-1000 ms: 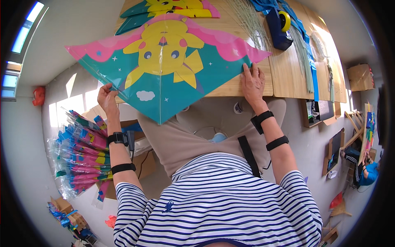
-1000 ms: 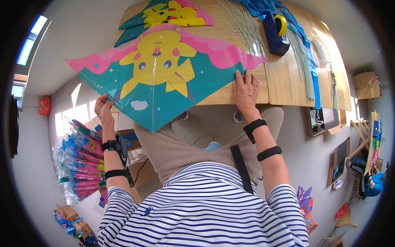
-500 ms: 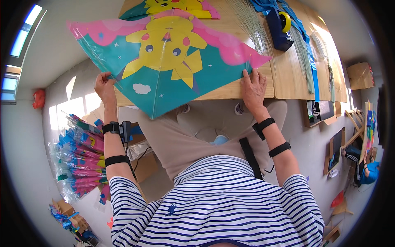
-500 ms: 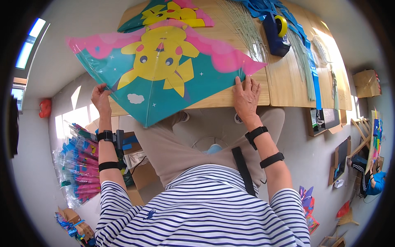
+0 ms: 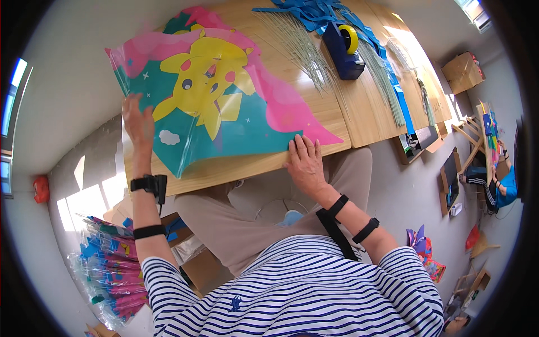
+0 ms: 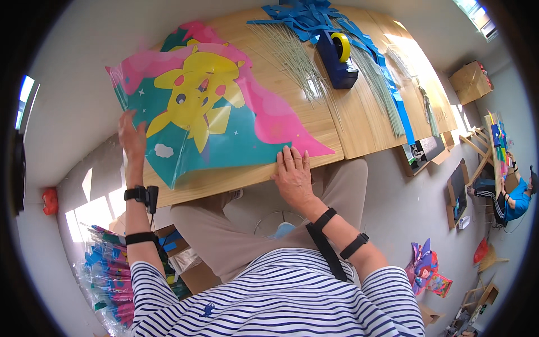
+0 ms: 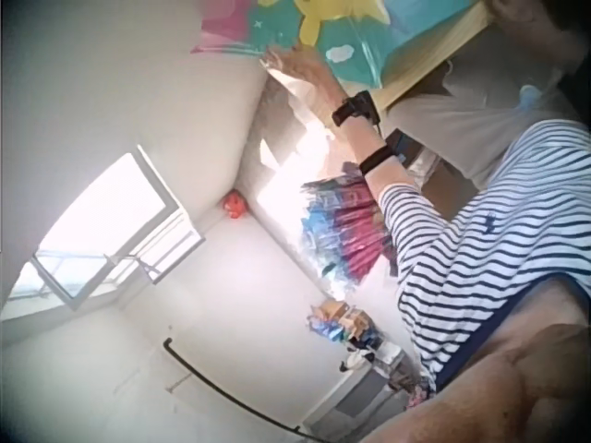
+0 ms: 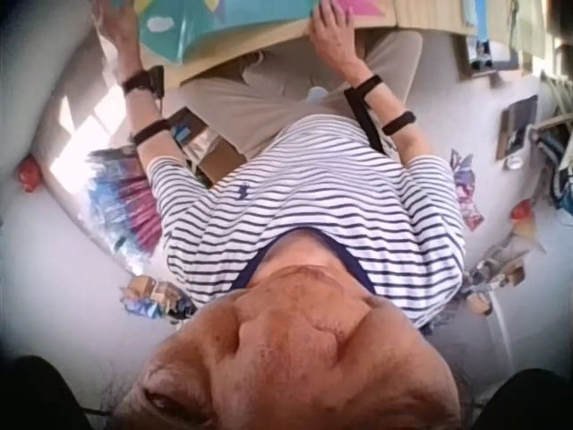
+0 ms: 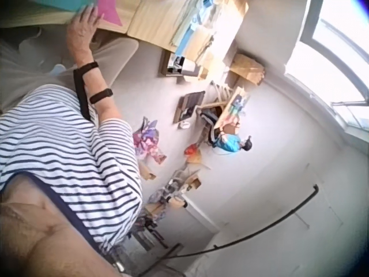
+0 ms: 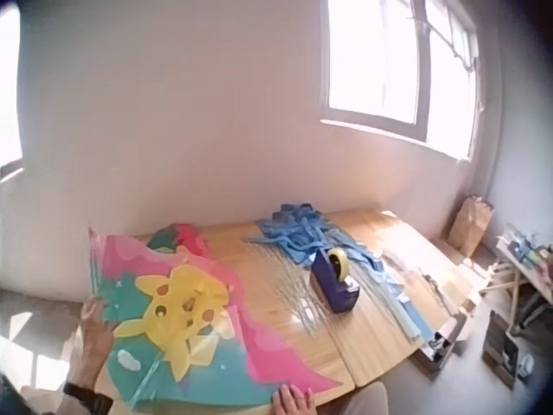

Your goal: The recorder is assembling Pikachu-themed kites, including folding, taping, and attaching stabilizers or tails.

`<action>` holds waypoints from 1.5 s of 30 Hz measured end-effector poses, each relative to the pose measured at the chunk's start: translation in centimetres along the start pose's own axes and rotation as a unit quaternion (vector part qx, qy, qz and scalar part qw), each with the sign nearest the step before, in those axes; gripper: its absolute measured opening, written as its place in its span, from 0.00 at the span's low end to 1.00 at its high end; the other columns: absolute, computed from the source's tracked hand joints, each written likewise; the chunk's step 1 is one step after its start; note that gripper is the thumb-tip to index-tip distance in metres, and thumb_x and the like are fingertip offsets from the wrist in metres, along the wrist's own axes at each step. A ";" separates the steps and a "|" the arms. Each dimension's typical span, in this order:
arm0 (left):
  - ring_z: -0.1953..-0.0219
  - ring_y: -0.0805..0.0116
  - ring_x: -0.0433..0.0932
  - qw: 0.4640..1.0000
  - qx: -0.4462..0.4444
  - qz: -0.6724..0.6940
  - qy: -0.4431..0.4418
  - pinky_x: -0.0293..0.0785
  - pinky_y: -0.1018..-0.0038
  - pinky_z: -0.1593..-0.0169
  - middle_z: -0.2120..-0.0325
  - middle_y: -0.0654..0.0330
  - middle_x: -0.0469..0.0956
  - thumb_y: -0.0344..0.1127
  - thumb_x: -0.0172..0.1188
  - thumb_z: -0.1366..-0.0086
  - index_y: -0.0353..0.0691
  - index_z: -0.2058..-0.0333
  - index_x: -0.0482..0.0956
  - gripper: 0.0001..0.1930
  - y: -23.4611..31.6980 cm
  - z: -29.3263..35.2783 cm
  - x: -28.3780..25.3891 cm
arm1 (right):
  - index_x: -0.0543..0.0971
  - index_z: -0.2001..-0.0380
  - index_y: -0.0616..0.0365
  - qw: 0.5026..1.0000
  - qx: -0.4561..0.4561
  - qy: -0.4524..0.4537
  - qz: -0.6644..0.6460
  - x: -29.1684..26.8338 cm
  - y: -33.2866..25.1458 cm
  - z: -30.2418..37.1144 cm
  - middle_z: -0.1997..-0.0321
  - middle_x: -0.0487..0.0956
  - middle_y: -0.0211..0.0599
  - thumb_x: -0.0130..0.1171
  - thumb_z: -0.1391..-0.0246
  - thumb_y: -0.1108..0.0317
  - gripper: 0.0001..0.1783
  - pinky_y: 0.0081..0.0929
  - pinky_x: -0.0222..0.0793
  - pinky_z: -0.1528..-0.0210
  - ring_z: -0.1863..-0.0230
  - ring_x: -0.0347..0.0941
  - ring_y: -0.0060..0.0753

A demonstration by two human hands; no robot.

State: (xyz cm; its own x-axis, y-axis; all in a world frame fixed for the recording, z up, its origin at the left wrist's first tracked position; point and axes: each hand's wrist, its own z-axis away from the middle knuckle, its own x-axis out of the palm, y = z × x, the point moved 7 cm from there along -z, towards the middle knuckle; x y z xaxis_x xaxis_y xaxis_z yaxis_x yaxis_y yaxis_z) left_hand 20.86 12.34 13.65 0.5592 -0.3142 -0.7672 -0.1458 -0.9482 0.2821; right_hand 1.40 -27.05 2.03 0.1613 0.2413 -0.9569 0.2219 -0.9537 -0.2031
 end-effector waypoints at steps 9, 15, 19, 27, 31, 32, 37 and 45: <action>0.27 0.57 0.50 0.961 -0.013 -0.039 -0.274 0.41 0.44 0.28 0.29 0.61 0.56 0.52 0.62 0.37 0.49 0.32 0.62 0.37 2.0 15.4 6.5 | 0.73 0.42 0.61 1.000 -0.025 0.003 -0.004 -2.1 2.1 0.3 0.34 0.67 0.45 0.66 0.50 0.61 0.32 0.57 0.45 0.28 0.33 0.59 0.48; 0.27 0.59 0.51 0.951 -0.013 -0.053 -0.304 0.41 0.44 0.28 0.30 0.63 0.58 0.55 0.65 0.42 0.48 0.33 0.65 0.40 -3.6 11.8 5.6 | 0.73 0.43 0.61 0.999 -0.043 0.007 -0.015 -1.5 2.2 0.1 0.35 0.67 0.45 0.65 0.49 0.61 0.30 0.61 0.47 0.29 0.34 0.60 0.48; 0.28 0.52 0.53 0.948 -0.077 -0.088 -0.296 0.47 0.46 0.29 0.31 0.55 0.60 0.41 0.70 0.45 0.41 0.35 0.66 0.39 -3.6 11.0 5.0 | 0.78 0.52 0.57 0.993 -0.063 0.048 -0.086 -3.4 2.5 -0.6 0.45 0.73 0.45 0.64 0.50 0.66 0.20 0.52 0.61 0.36 0.43 0.68 0.50; 0.32 0.48 0.60 0.955 0.017 0.059 -0.289 0.53 0.50 0.31 0.35 0.52 0.65 0.33 0.67 0.43 0.38 0.39 0.70 0.31 9.0 18.6 3.0 | 0.80 0.66 0.56 0.950 0.281 0.139 0.001 -3.0 21.1 -9.3 0.61 0.79 0.42 0.64 0.53 0.68 0.10 0.41 0.75 0.59 0.59 0.78 0.50; 0.31 0.48 0.59 0.957 -0.006 0.081 -0.278 0.53 0.49 0.31 0.34 0.51 0.65 0.34 0.67 0.43 0.38 0.40 0.71 0.31 9.5 20.4 2.4 | 0.80 0.69 0.54 0.928 0.352 0.100 0.072 -1.2 25.5 -11.5 0.64 0.81 0.40 0.64 0.55 0.68 0.08 0.38 0.78 0.66 0.64 0.82 0.49; 0.31 0.49 0.59 0.956 -0.010 0.085 -0.279 0.53 0.48 0.31 0.34 0.51 0.64 0.34 0.67 0.43 0.38 0.40 0.71 0.31 9.6 20.4 2.5 | 0.80 0.71 0.54 0.930 0.346 0.100 0.074 -1.4 25.6 -11.8 0.65 0.81 0.40 0.64 0.55 0.68 0.07 0.38 0.78 0.67 0.65 0.82 0.49; 0.30 0.50 0.58 0.955 -0.022 0.097 -0.280 0.52 0.48 0.31 0.33 0.52 0.63 0.33 0.67 0.43 0.38 0.40 0.71 0.31 9.5 20.4 2.3 | 0.80 0.75 0.56 0.946 0.293 0.105 0.094 -2.0 24.8 -12.2 0.68 0.81 0.43 0.62 0.56 0.71 0.02 0.39 0.78 0.67 0.65 0.82 0.48; 0.31 0.46 0.59 0.957 -0.019 0.103 -0.271 0.55 0.56 0.31 0.35 0.48 0.65 0.29 0.67 0.45 0.34 0.41 0.72 0.30 10.2 20.2 1.8 | 0.77 0.73 0.58 0.952 0.233 0.138 0.145 -4.4 23.6 -12.4 0.67 0.80 0.43 0.59 0.55 0.76 0.04 0.41 0.76 0.67 0.65 0.80 0.47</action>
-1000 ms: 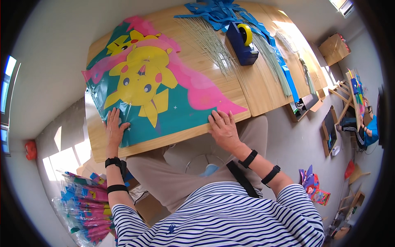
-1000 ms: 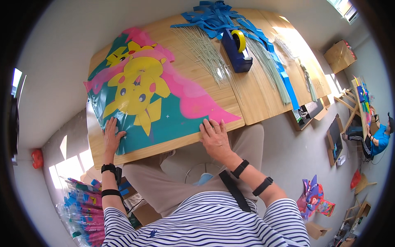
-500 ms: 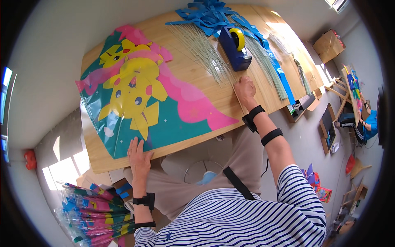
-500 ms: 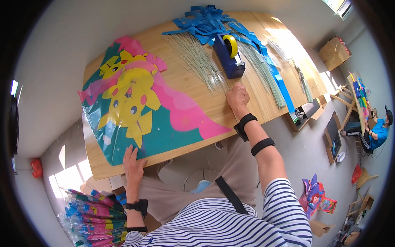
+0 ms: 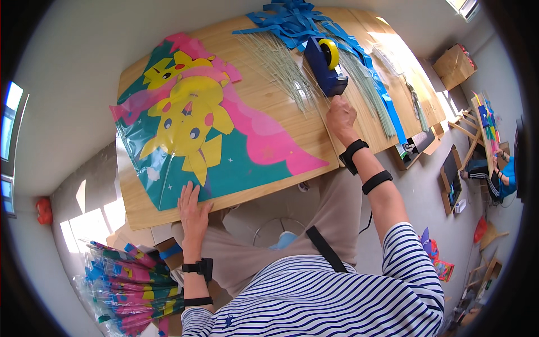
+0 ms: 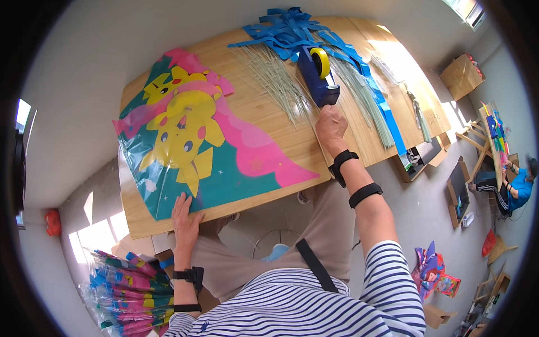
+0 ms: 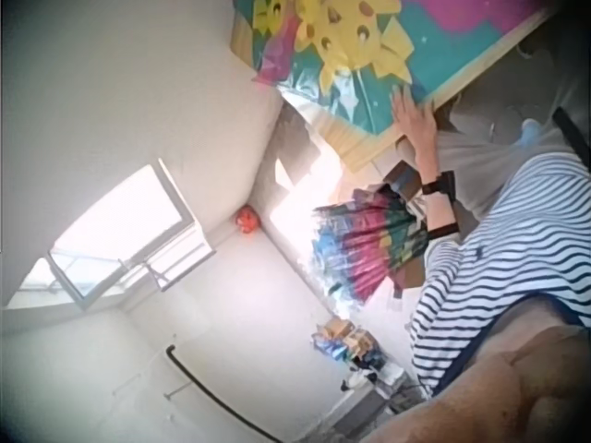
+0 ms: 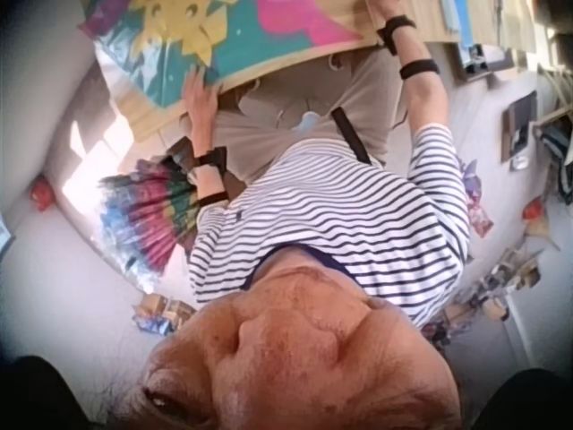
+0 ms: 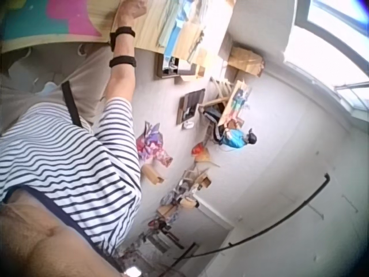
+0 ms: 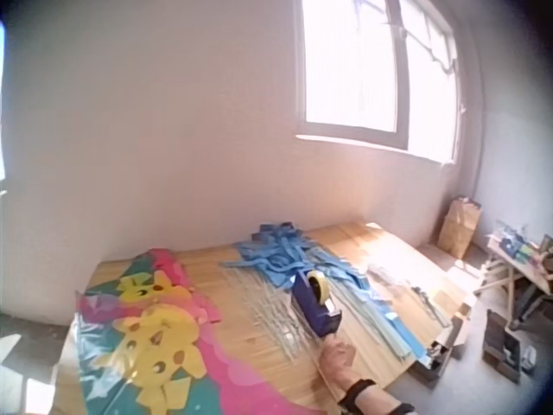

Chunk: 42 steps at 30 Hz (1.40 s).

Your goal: The recorder is assembling Pikachu-themed kites, including folding, taping, and attaching stabilizers or tails.

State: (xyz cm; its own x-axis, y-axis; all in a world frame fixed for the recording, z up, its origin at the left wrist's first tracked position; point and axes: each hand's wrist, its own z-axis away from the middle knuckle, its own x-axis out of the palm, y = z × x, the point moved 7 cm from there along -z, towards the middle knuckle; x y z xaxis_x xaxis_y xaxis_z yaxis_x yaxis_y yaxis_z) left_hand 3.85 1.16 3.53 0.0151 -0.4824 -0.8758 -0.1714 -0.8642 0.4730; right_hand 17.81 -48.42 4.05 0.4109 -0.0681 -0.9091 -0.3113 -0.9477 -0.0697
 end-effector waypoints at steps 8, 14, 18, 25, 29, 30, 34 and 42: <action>0.31 0.47 0.59 1.000 0.003 0.000 0.007 0.55 0.55 0.31 0.35 0.49 0.65 0.29 0.66 0.45 0.36 0.42 0.72 0.30 -0.9 -0.2 0.2 | 0.73 0.74 0.59 0.927 -0.244 -0.053 -0.279 -6.8 -7.1 7.8 0.69 0.75 0.46 0.53 0.53 0.80 0.04 0.45 0.70 0.69 0.68 0.75 0.54; 0.35 0.48 0.64 0.996 -0.006 -0.006 0.085 0.61 0.57 0.34 0.39 0.50 0.69 0.27 0.65 0.44 0.37 0.47 0.76 0.24 -0.1 1.8 -0.7 | 0.72 0.73 0.61 0.827 -0.386 -0.264 -0.313 -7.5 -14.1 16.1 0.69 0.74 0.47 0.53 0.52 0.80 0.03 0.45 0.67 0.64 0.64 0.72 0.54; 0.44 0.47 0.71 0.988 -0.039 0.003 0.152 0.68 0.58 0.41 0.49 0.49 0.76 0.25 0.65 0.45 0.35 0.53 0.78 0.18 1.2 3.8 -1.5 | 0.72 0.70 0.63 0.810 -0.427 -0.244 -0.320 -6.8 -14.9 15.7 0.67 0.73 0.48 0.52 0.53 0.81 0.05 0.45 0.66 0.63 0.63 0.70 0.55; 0.51 0.48 0.74 0.977 -0.057 0.031 0.205 0.71 0.58 0.46 0.57 0.51 0.79 0.22 0.64 0.47 0.35 0.59 0.78 0.14 1.4 4.8 -1.9 | 0.74 0.72 0.60 0.859 -0.461 -0.056 -0.215 -10.4 -16.3 14.5 0.64 0.74 0.41 0.58 0.61 0.78 0.09 0.40 0.69 0.59 0.59 0.72 0.47; 0.53 0.49 0.75 0.980 0.013 0.043 0.193 0.71 0.59 0.48 0.60 0.53 0.79 0.22 0.63 0.47 0.36 0.61 0.79 0.13 3.8 3.6 -0.6 | 0.74 0.71 0.58 0.859 -0.470 -0.028 -0.200 -7.6 -14.9 17.1 0.65 0.72 0.38 0.58 0.59 0.77 0.08 0.36 0.68 0.58 0.60 0.71 0.43; 0.54 0.50 0.75 0.981 0.031 0.045 0.187 0.71 0.59 0.49 0.61 0.52 0.79 0.21 0.63 0.47 0.36 0.62 0.79 0.12 4.7 3.1 -0.3 | 0.74 0.71 0.58 0.859 -0.469 -0.025 -0.204 -7.2 -14.4 17.6 0.66 0.71 0.38 0.57 0.59 0.77 0.07 0.36 0.68 0.58 0.61 0.70 0.42; 0.57 0.51 0.74 0.981 0.082 0.045 0.172 0.70 0.59 0.52 0.64 0.53 0.78 0.21 0.63 0.47 0.36 0.63 0.80 0.11 7.5 1.3 1.1 | 0.74 0.71 0.59 0.889 -0.397 -0.037 -0.227 -7.7 -12.6 18.1 0.66 0.72 0.40 0.57 0.57 0.76 0.06 0.38 0.68 0.58 0.61 0.71 0.44; 0.57 0.53 0.71 0.987 0.119 0.050 0.095 0.68 0.60 0.52 0.66 0.56 0.74 0.26 0.66 0.47 0.40 0.62 0.82 0.12 11.0 -3.7 5.3 | 0.77 0.66 0.60 0.950 -0.116 -0.055 -0.286 -6.7 -4.5 18.8 0.66 0.75 0.44 0.60 0.54 0.78 0.09 0.41 0.71 0.60 0.62 0.74 0.50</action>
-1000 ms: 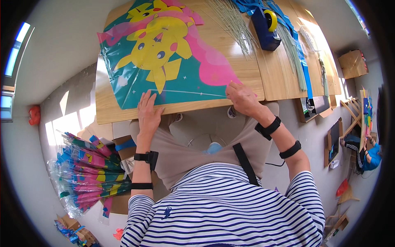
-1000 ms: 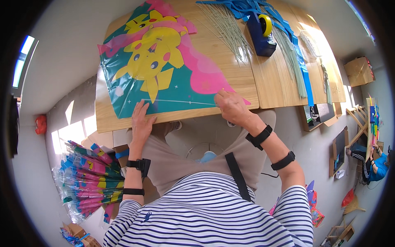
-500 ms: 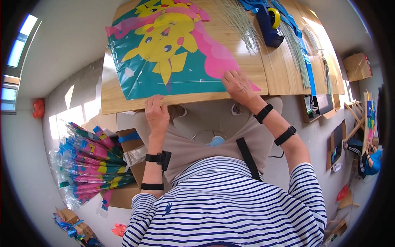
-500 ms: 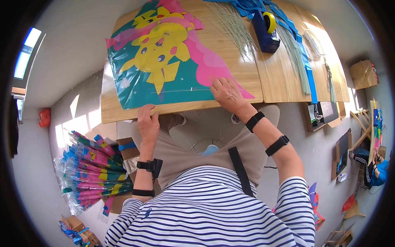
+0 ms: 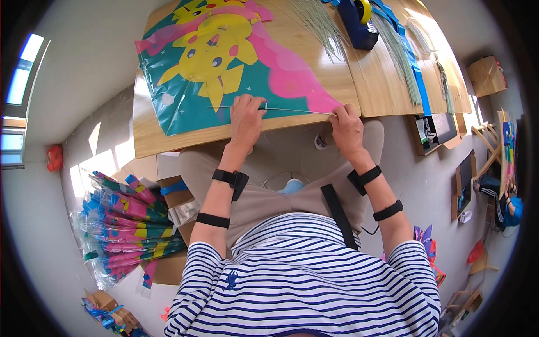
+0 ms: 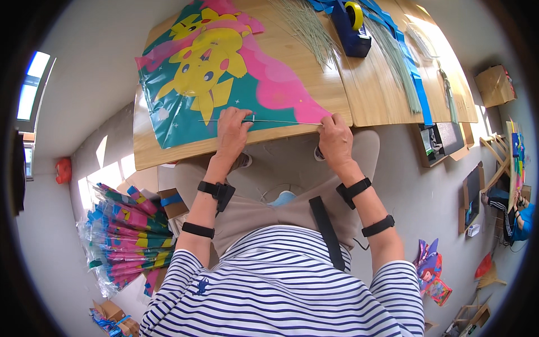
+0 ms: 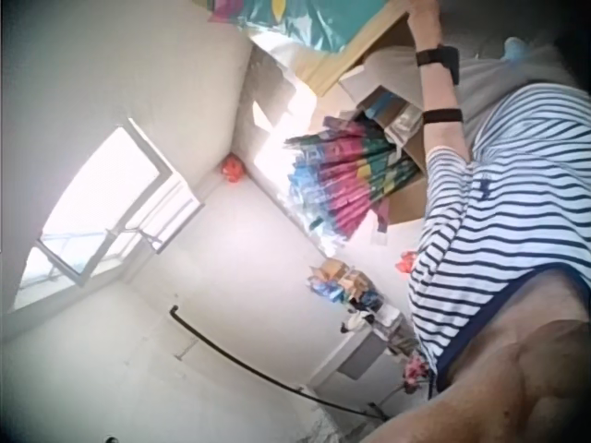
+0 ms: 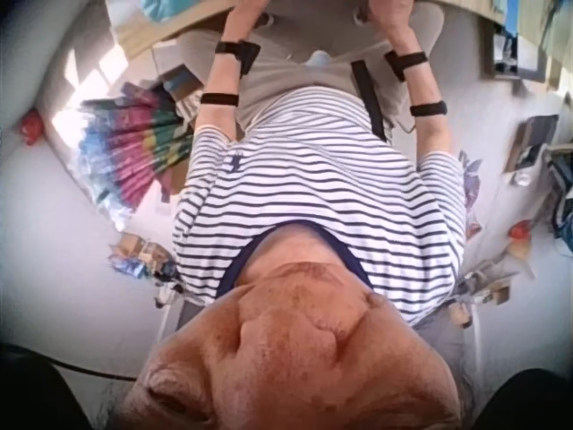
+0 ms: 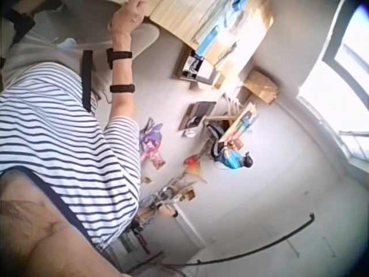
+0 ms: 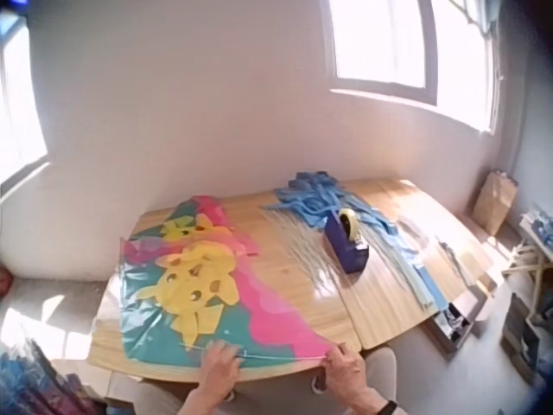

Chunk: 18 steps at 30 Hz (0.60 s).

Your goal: The recorder is assembling Pikachu-themed kites, including folding, taping, and attaching stabilizers or tails.

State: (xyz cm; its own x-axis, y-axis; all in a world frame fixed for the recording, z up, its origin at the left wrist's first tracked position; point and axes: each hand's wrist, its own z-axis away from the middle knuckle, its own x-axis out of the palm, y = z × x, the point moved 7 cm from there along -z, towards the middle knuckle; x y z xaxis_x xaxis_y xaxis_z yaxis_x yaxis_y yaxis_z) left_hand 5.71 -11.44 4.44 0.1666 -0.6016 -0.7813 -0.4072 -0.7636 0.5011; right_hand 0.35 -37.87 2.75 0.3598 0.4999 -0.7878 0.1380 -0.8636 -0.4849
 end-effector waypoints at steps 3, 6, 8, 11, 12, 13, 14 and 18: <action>0.57 0.54 0.71 0.999 -0.001 -0.017 -0.034 0.68 0.61 0.52 0.66 0.57 0.74 0.26 0.67 0.48 0.43 0.62 0.83 0.13 -0.8 -0.3 1.6 | 0.77 0.65 0.61 0.992 0.081 -0.009 -0.099 0.5 2.6 0.2 0.67 0.75 0.45 0.60 0.51 0.78 0.08 0.40 0.73 0.62 0.64 0.75 0.49; 0.54 0.56 0.71 0.999 0.000 -0.021 -0.033 0.67 0.59 0.53 0.64 0.60 0.73 0.26 0.68 0.49 0.44 0.62 0.81 0.13 -1.2 -0.4 2.1 | 0.77 0.66 0.61 0.983 0.106 -0.001 -0.152 0.7 3.6 0.2 0.67 0.75 0.44 0.60 0.53 0.81 0.09 0.37 0.73 0.62 0.66 0.76 0.45; 0.55 0.56 0.72 0.999 0.003 -0.014 -0.031 0.66 0.60 0.53 0.65 0.60 0.74 0.25 0.67 0.48 0.44 0.63 0.81 0.12 -1.1 -0.3 2.1 | 0.78 0.66 0.61 0.977 0.127 0.001 -0.171 0.7 3.7 0.2 0.67 0.75 0.43 0.62 0.54 0.81 0.10 0.35 0.73 0.62 0.67 0.76 0.42; 0.56 0.56 0.72 0.999 0.011 -0.017 -0.028 0.66 0.60 0.53 0.66 0.60 0.75 0.25 0.66 0.47 0.43 0.64 0.81 0.11 -0.7 -0.3 2.1 | 0.78 0.65 0.61 0.973 0.141 0.002 -0.181 0.6 4.0 0.2 0.68 0.76 0.42 0.63 0.56 0.81 0.12 0.34 0.74 0.61 0.68 0.76 0.40; 0.56 0.56 0.72 0.999 0.013 -0.018 -0.025 0.67 0.61 0.54 0.66 0.59 0.75 0.25 0.65 0.47 0.42 0.64 0.81 0.10 -0.7 -0.3 2.1 | 0.78 0.65 0.61 0.973 0.144 0.002 -0.181 0.6 4.0 0.2 0.68 0.76 0.42 0.64 0.57 0.81 0.13 0.34 0.74 0.61 0.68 0.76 0.39; 0.57 0.55 0.72 0.999 0.015 -0.020 -0.021 0.67 0.61 0.54 0.66 0.59 0.75 0.25 0.65 0.47 0.42 0.65 0.81 0.10 -0.6 -0.2 2.0 | 0.78 0.64 0.62 0.971 0.153 0.001 -0.184 0.6 4.1 0.2 0.68 0.77 0.42 0.64 0.57 0.81 0.13 0.33 0.74 0.61 0.68 0.76 0.39; 0.57 0.56 0.72 0.999 0.019 -0.022 -0.023 0.66 0.61 0.54 0.66 0.59 0.75 0.25 0.65 0.47 0.42 0.65 0.81 0.10 -0.5 -0.2 2.1 | 0.78 0.63 0.62 0.969 0.162 0.001 -0.186 0.6 4.2 0.3 0.69 0.77 0.42 0.64 0.57 0.81 0.14 0.33 0.74 0.61 0.68 0.76 0.39; 0.57 0.57 0.72 0.999 0.025 -0.035 -0.033 0.66 0.60 0.55 0.66 0.60 0.75 0.25 0.65 0.46 0.42 0.65 0.81 0.09 -0.5 -0.1 2.2 | 0.78 0.58 0.62 0.967 0.183 -0.004 -0.175 0.8 4.6 0.4 0.69 0.78 0.35 0.66 0.55 0.80 0.18 0.24 0.75 0.62 0.68 0.75 0.26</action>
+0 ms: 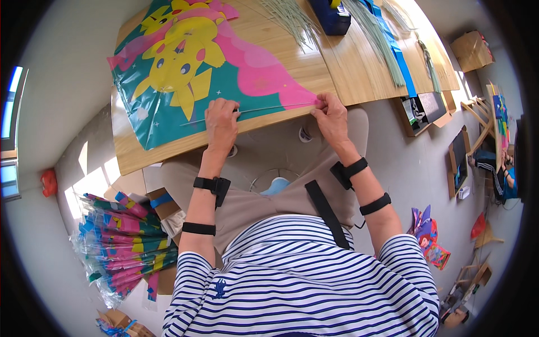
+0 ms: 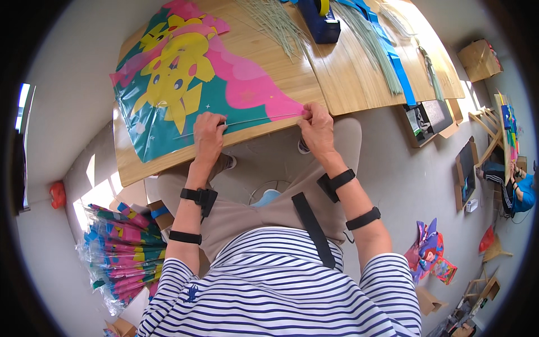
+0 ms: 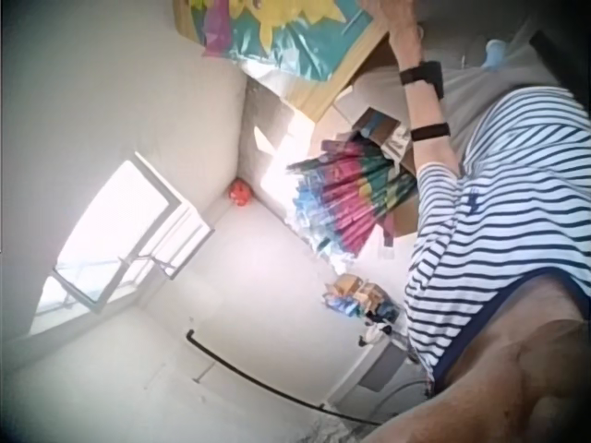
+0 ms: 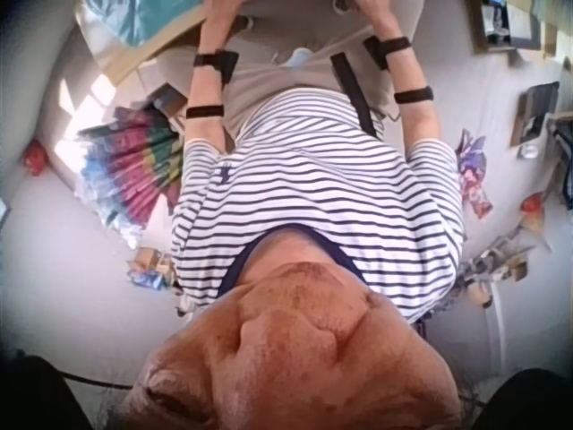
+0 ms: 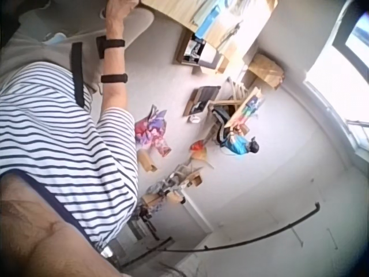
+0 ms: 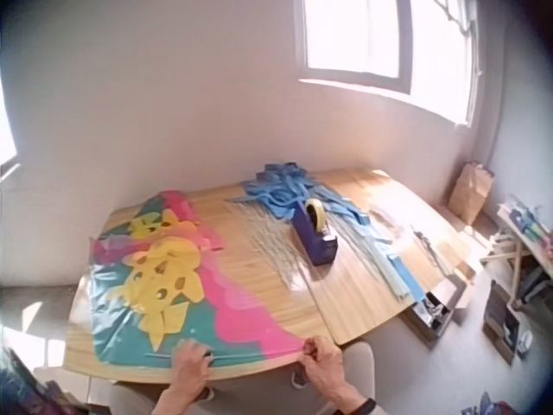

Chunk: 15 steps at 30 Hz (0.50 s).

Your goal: The recorder is assembling Pikachu-themed kites, including folding, taping, and attaching stabilizers or tails.

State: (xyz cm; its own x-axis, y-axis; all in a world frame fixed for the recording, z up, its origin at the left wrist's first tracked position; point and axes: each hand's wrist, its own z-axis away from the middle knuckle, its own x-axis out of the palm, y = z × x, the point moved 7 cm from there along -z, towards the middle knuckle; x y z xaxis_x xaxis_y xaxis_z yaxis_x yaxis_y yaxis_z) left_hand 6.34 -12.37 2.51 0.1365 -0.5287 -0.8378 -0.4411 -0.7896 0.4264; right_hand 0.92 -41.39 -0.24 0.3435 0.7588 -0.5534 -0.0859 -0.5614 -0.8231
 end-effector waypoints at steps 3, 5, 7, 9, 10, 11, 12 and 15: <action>0.57 0.57 0.72 1.000 -0.002 0.001 -0.004 0.66 0.60 0.55 0.66 0.60 0.75 0.26 0.65 0.46 0.42 0.65 0.80 0.09 0.4 0.2 0.1 | 0.78 0.57 0.63 1.000 0.017 0.001 -0.016 -0.1 0.1 0.1 0.70 0.78 0.34 0.66 0.55 0.80 0.18 0.24 0.75 0.62 0.69 0.74 0.25; 0.57 0.57 0.72 1.000 -0.002 0.004 -0.001 0.66 0.61 0.54 0.66 0.60 0.75 0.26 0.65 0.46 0.42 0.66 0.80 0.09 0.5 0.2 0.1 | 0.77 0.57 0.63 1.000 0.011 0.006 -0.020 -0.2 -0.1 0.1 0.70 0.78 0.34 0.66 0.55 0.80 0.19 0.24 0.75 0.62 0.69 0.74 0.25; 0.57 0.57 0.72 1.000 -0.002 0.005 0.004 0.66 0.61 0.54 0.66 0.60 0.75 0.26 0.65 0.46 0.42 0.66 0.80 0.08 0.3 0.3 0.1 | 0.77 0.57 0.63 1.000 0.007 0.008 -0.022 -0.2 -0.3 0.1 0.70 0.78 0.34 0.66 0.55 0.79 0.19 0.24 0.75 0.62 0.69 0.74 0.26; 0.57 0.57 0.72 1.000 -0.010 0.012 0.004 0.66 0.61 0.54 0.66 0.60 0.75 0.26 0.65 0.46 0.42 0.66 0.80 0.08 0.1 0.3 0.2 | 0.77 0.57 0.64 1.000 0.006 0.007 -0.020 -0.3 -0.4 0.1 0.71 0.78 0.34 0.66 0.55 0.79 0.19 0.24 0.75 0.62 0.70 0.74 0.26; 0.57 0.57 0.72 1.000 -0.014 0.015 0.004 0.66 0.61 0.54 0.66 0.60 0.75 0.26 0.65 0.46 0.42 0.66 0.80 0.08 0.0 0.3 0.3 | 0.77 0.57 0.64 1.000 0.008 0.006 -0.017 -0.3 -0.3 0.1 0.71 0.78 0.34 0.66 0.55 0.79 0.19 0.24 0.75 0.63 0.70 0.74 0.26; 0.57 0.57 0.72 1.000 -0.016 0.015 0.004 0.67 0.61 0.54 0.66 0.61 0.75 0.26 0.65 0.46 0.42 0.66 0.80 0.08 0.0 0.3 0.3 | 0.77 0.57 0.64 1.000 0.010 0.005 -0.015 -0.3 -0.3 0.1 0.71 0.77 0.34 0.66 0.55 0.79 0.19 0.24 0.75 0.63 0.70 0.74 0.26; 0.57 0.57 0.72 1.000 -0.017 0.015 0.005 0.67 0.62 0.54 0.66 0.61 0.75 0.26 0.65 0.46 0.42 0.66 0.80 0.08 0.0 0.3 0.3 | 0.77 0.57 0.64 1.000 0.011 0.004 -0.012 -0.3 -0.3 0.1 0.71 0.77 0.34 0.66 0.55 0.79 0.19 0.24 0.75 0.63 0.70 0.74 0.26; 0.57 0.57 0.72 1.000 -0.021 0.015 0.006 0.67 0.62 0.54 0.66 0.61 0.75 0.27 0.65 0.46 0.42 0.66 0.80 0.08 0.1 0.2 0.3 | 0.78 0.57 0.64 1.000 0.012 0.005 -0.012 -0.2 -0.2 0.0 0.71 0.78 0.35 0.66 0.56 0.79 0.19 0.25 0.74 0.63 0.70 0.74 0.26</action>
State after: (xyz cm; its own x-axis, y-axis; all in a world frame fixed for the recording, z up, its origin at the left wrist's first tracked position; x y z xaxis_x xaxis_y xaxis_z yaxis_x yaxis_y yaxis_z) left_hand 6.14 -12.55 2.27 0.1350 -0.5560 -0.8201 -0.4078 -0.7855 0.4654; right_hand 0.83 -41.46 0.06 0.3542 0.7683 -0.5332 -0.0996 -0.5359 -0.8384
